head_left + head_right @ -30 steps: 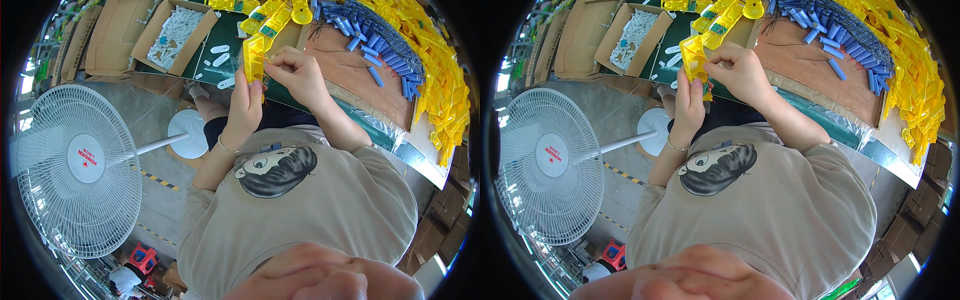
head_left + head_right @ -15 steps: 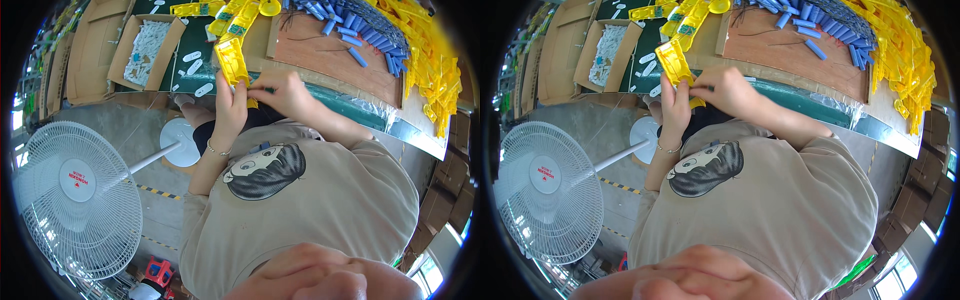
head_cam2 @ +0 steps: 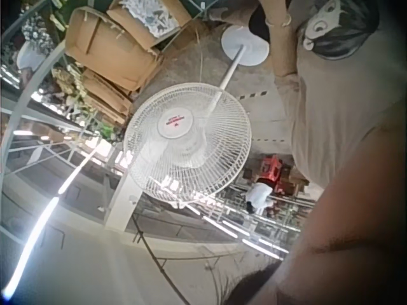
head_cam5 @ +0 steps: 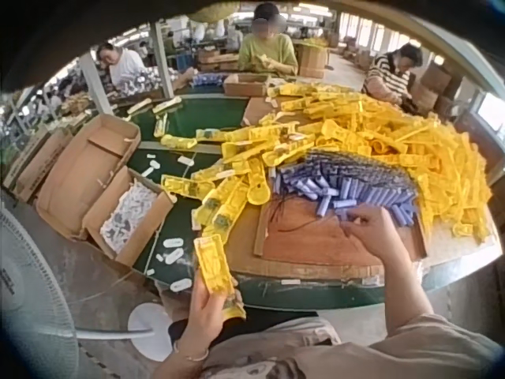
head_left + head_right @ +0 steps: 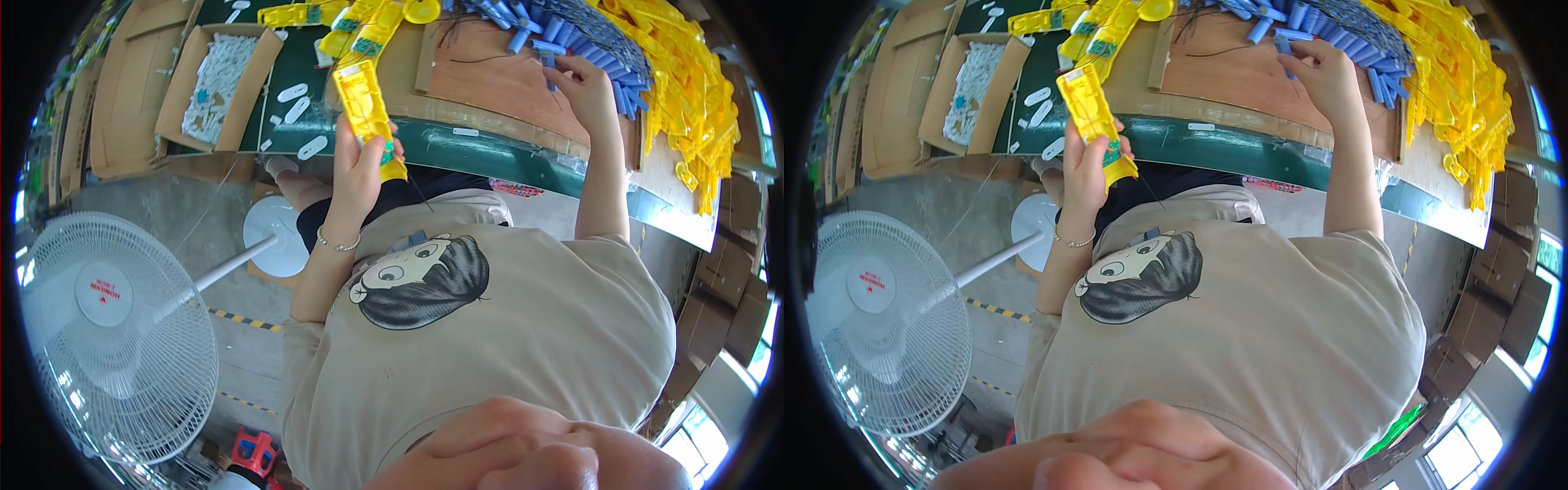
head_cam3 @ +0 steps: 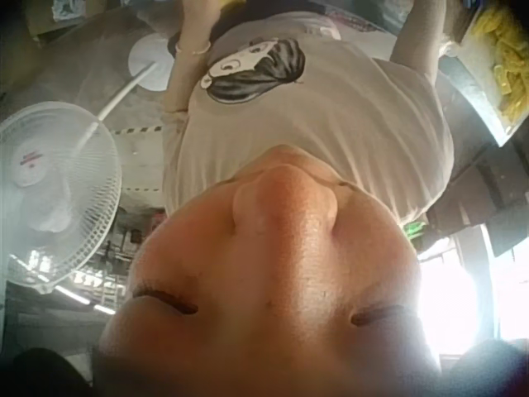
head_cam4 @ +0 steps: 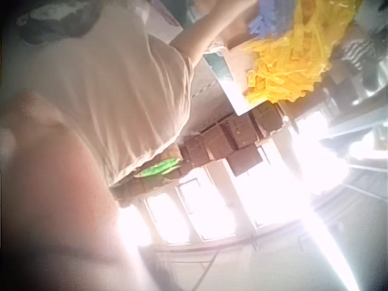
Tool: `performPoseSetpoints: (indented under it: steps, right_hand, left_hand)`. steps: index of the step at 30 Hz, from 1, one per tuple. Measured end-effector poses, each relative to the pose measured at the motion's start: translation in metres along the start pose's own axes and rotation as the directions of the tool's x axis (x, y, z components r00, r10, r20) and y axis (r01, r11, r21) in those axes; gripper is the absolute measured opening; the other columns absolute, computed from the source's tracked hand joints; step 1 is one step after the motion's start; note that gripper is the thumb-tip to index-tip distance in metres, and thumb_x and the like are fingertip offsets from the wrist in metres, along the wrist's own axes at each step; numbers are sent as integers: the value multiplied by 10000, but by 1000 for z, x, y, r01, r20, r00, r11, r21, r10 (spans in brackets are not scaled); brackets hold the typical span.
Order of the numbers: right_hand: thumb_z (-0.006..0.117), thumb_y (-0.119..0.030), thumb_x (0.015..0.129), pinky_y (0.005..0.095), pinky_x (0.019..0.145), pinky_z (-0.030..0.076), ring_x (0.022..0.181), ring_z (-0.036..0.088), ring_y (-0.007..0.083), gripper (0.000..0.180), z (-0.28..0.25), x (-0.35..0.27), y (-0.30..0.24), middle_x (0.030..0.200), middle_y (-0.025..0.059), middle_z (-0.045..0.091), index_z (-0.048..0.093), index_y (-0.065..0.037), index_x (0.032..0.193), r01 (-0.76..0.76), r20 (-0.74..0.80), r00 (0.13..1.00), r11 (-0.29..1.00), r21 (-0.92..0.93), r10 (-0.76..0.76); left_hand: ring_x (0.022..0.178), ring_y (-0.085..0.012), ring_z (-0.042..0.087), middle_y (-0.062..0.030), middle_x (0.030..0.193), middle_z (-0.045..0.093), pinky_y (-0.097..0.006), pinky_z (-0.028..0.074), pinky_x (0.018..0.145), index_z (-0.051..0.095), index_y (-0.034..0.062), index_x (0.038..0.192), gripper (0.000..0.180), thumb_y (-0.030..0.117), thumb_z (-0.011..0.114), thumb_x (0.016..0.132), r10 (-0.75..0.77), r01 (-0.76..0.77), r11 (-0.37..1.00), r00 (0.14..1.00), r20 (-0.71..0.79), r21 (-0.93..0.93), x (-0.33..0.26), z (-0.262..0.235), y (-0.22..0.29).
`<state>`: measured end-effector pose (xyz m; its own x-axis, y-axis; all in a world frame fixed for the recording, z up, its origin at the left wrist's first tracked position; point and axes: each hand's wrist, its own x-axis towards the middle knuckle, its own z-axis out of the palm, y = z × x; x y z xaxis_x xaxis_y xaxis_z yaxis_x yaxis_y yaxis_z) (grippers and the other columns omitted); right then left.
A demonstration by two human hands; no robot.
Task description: The person assembles portable flashlights by picking up plastic housings, inserting batteries and small white plastic components into each housing by hand, and fitting the pieces together.
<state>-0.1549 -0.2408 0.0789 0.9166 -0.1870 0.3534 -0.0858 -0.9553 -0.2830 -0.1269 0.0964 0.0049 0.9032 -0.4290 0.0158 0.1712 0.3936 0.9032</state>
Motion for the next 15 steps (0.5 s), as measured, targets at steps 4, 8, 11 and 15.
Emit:
performPoseSetpoints:
  steps: [4, 8, 11, 15]
  right_hand:
    - [705, -128, 787, 199, 609, 430, 685, 516, 21, 242, 15, -10, -104, 849, 13, 658, 668, -2, 990, -134, 206, 978, 640, 757, -39]
    - [721, -88, 756, 200, 526, 393, 625, 484, 38, 373, 48, -19, -170, 847, 38, 680, 595, -14, 1100, -91, 177, 978, 540, 837, -109]
    - [706, -50, 772, 187, 565, 410, 654, 498, 44, 376, 55, -18, -185, 852, 41, 662, 570, -1, 1118, -130, 254, 958, 585, 801, -136]
    - [720, -90, 751, 226, 518, 413, 552, 463, 82, 357, 72, -22, -192, 801, 78, 689, 584, -22, 1074, -63, 195, 971, 632, 773, -141]
  left_hand:
    - [796, -172, 566, -120, 1039, 513, -326, 510, 702, 327, 34, 1233, 346, 16, 401, 896, 26, -27, 999, 999, 32, 42, -3, 7, -2]
    - [844, -145, 551, -105, 1070, 494, -301, 493, 750, 311, 24, 1259, 340, 11, 395, 930, 63, -74, 981, 996, 62, 180, -7, 6, 2]
    - [858, -130, 542, -94, 1078, 485, -285, 482, 768, 286, 10, 1288, 363, 5, 381, 937, 89, -95, 962, 995, 35, 256, -14, 2, 8]
    - [849, -115, 536, -81, 1027, 497, -267, 479, 759, 257, -4, 1317, 423, 4, 406, 921, 82, -72, 928, 997, -13, 366, -17, -3, 16]
